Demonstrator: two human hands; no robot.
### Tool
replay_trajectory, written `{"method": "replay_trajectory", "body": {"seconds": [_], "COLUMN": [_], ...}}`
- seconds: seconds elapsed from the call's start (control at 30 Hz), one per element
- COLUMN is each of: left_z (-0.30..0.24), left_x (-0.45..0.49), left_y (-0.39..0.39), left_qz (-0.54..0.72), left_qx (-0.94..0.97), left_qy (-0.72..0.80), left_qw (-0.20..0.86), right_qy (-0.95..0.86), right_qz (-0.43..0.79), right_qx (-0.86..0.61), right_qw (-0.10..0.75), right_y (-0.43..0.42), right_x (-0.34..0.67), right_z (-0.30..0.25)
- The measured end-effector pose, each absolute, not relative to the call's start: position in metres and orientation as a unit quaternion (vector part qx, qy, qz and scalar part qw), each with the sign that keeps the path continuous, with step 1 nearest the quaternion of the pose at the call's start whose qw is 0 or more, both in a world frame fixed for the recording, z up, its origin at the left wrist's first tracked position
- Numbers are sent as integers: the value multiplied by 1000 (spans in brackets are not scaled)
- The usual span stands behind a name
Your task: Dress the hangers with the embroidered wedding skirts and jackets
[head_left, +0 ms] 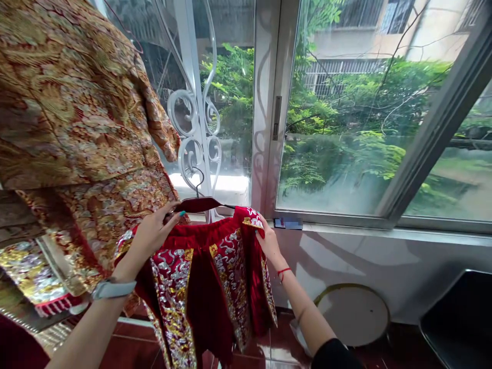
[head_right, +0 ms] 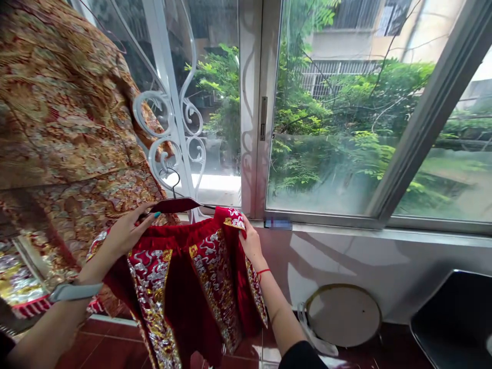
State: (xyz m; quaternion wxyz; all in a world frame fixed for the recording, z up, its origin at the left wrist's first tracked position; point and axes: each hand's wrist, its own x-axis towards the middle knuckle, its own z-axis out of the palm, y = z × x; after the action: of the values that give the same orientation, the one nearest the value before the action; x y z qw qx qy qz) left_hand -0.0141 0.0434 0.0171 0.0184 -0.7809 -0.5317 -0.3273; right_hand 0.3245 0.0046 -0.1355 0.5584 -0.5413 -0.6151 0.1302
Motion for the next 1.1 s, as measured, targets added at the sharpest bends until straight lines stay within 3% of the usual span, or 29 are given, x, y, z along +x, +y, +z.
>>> {"method": "replay_trajectory", "body": {"seconds": [0.2, 0.37, 0.53, 0.67, 0.8, 0.93, 1.0, 1.1], "left_z": [16, 7, 11, -8, -85, -163, -180, -181], "left_x": [-3, -2, 0, 5, 36, 70, 72, 60], "left_y": [45, 50, 52, 29, -19, -38, -34, -27], "left_qz": [-301, -311, -328, -418, -545, -531, -520, -518], "left_qx": [-747, -748, -745, -736, -654, -625, -593, -586], "left_qy": [-590, -583, -579, -525, -518, -567, -604, -613], "left_qw": [68, 59, 47, 93, 91, -81, -114, -115], "right_qy": [-695, -647, -710, -591, -535, -551, -545, -530], "right_qz": [134, 73, 148, 24, 16, 184, 284, 302], "right_qx": [-482, -511, -527, -589, -541, -480, -472, -501], "right_qw": [517, 562, 443, 550, 649, 658, 632, 614], "right_y": [20, 40, 31, -20, -70, -74, -62, -40], "right_x": [359, 380, 372, 326, 242, 175, 159, 151], "right_z": [-108, -81, -83, -91, -108, -127, -135, -145]}}
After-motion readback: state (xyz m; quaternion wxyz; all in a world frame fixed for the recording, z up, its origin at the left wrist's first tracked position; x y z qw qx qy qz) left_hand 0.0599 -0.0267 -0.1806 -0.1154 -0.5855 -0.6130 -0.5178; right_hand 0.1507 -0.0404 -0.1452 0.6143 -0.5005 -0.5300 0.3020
